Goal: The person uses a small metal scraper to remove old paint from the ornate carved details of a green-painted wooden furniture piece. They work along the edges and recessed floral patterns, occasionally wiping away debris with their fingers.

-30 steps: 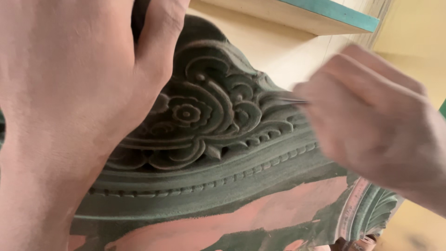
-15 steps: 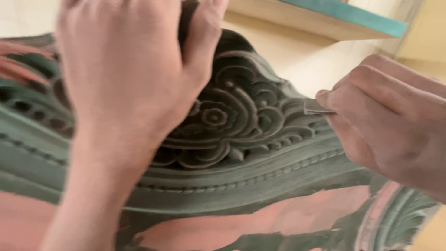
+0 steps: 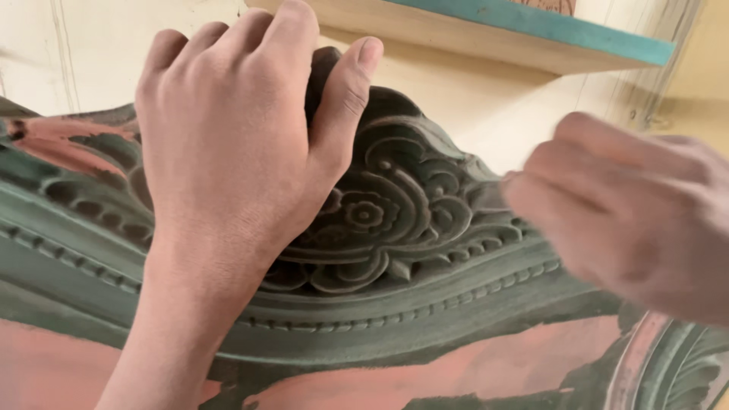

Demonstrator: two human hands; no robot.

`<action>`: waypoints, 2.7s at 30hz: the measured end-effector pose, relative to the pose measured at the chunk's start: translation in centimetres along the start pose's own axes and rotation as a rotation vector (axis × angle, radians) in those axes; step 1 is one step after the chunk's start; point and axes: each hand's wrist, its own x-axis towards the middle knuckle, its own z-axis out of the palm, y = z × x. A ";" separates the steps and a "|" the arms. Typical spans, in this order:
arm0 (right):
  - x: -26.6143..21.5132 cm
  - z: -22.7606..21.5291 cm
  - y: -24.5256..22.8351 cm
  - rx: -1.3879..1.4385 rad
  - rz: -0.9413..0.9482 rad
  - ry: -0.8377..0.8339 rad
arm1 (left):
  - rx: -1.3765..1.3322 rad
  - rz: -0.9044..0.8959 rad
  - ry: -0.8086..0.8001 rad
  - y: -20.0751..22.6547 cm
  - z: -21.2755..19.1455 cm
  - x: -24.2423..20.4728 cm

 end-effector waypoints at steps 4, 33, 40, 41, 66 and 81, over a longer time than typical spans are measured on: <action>0.4 -0.4 -0.1 -0.005 -0.018 -0.077 | 0.012 0.047 -0.036 0.5 -0.1 0.0; 2.7 -2.5 -0.7 0.021 0.159 -0.076 | -0.019 -0.022 0.019 6.4 0.9 -0.4; 3.0 -2.8 -1.9 0.075 0.347 -0.113 | -0.060 -0.010 0.054 6.0 0.7 -0.3; 2.6 -2.8 -2.3 0.093 0.363 -0.088 | -0.078 -0.013 0.051 6.1 0.6 -0.6; 3.4 -2.5 -1.8 0.162 0.237 -0.069 | -0.090 -0.025 -0.072 6.7 -1.1 0.3; 3.6 -3.1 -0.2 0.134 0.155 -0.070 | -0.067 -0.011 -0.076 5.9 -0.5 -0.2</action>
